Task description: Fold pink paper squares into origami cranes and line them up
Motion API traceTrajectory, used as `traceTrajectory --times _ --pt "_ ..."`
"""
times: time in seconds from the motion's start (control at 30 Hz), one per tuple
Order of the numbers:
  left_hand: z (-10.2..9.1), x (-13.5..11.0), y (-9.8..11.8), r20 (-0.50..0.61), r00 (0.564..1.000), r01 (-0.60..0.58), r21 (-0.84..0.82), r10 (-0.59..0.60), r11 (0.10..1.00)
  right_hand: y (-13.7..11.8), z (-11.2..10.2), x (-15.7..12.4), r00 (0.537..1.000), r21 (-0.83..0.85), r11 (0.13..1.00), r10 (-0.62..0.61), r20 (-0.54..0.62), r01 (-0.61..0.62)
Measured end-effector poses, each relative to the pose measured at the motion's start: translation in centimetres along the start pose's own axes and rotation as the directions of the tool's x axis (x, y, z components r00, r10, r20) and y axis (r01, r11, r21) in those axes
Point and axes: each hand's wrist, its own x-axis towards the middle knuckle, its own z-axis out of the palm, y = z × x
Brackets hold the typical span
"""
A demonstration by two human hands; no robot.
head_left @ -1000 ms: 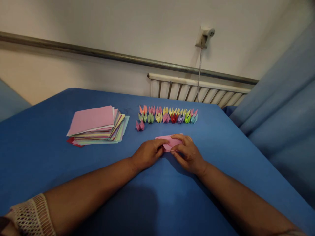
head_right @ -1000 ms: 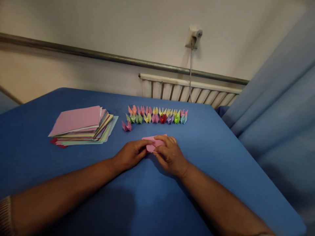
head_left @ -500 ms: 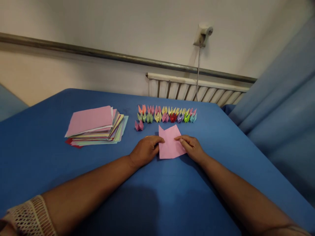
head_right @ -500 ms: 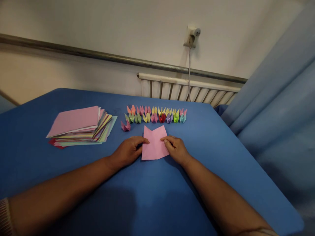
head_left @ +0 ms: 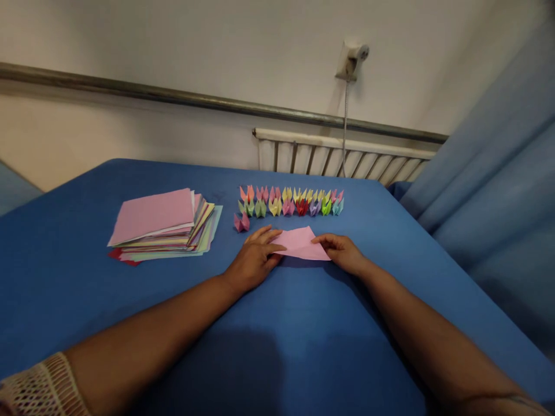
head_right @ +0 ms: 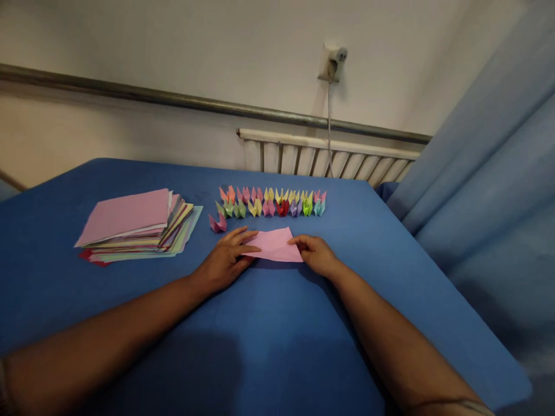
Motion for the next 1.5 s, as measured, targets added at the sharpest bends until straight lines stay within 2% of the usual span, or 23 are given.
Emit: traceTrajectory --times 0.13,0.23,0.5,0.6,0.73,0.8,0.83,0.93,1.0,1.1,1.17,1.4,1.5 --pt "0.4 0.2 -0.5 0.011 0.999 0.039 -0.048 -0.039 0.998 0.5 0.5 0.3 0.973 -0.255 0.947 -0.220 -0.067 0.196" --pt "0.6 0.3 -0.6 0.005 0.997 0.072 -0.052 -0.072 0.996 0.4 1.2 0.4 0.954 -0.362 0.899 -0.291 -0.070 0.247" --pt "0.4 0.5 -0.7 0.022 0.990 0.137 -0.057 -0.136 0.989 -0.1 1.3 0.4 0.965 -0.464 0.874 -0.228 -0.131 0.144" --pt "0.2 0.6 -0.5 0.040 0.981 0.189 0.016 -0.190 0.982 0.0 1.2 0.6 0.962 -0.626 0.780 -0.186 -0.202 0.019" --pt "0.2 0.4 0.5 -0.082 0.969 0.242 0.138 -0.232 0.960 -0.4 1.7 0.4 0.945 -0.750 0.659 -0.204 -0.255 -0.059" --pt "0.4 0.3 1.2 -0.090 0.986 0.158 0.210 -0.142 0.965 -1.0 2.3 0.0 0.938 -0.794 0.607 -0.258 -0.232 -0.029" --pt "0.5 0.2 1.5 -0.049 0.996 0.083 0.236 -0.073 0.968 -1.4 2.7 -0.3 0.940 -0.819 0.574 -0.283 -0.190 0.008" --pt "0.8 -0.2 2.3 0.150 0.984 -0.124 0.221 0.092 0.967 -2.3 4.2 -1.3 0.963 -0.839 0.513 -0.265 0.044 0.180" --pt "0.8 -0.5 2.7 0.271 0.955 -0.173 0.177 0.121 0.969 -2.6 5.1 -2.0 0.968 -0.824 0.519 -0.212 0.134 0.228" --pt "0.6 -0.9 3.1 0.385 0.918 -0.163 0.163 0.090 0.973 -2.5 5.8 -2.6 0.971 -0.821 0.519 -0.141 0.192 0.238" --pt "0.3 -1.1 3.2 0.405 0.914 -0.123 0.187 0.038 0.975 -2.5 5.9 -2.8 0.976 -0.830 0.514 -0.109 0.188 0.218" --pt "0.1 -1.3 2.8 0.342 0.929 0.035 0.303 -0.143 0.952 -2.6 5.7 -2.9 0.994 -0.858 0.503 -0.039 0.103 0.109" --pt "0.4 -0.8 3.2 0.298 0.952 -0.028 0.292 -0.063 0.956 -2.7 5.7 -2.7 0.992 -0.861 0.493 -0.045 0.119 0.126"
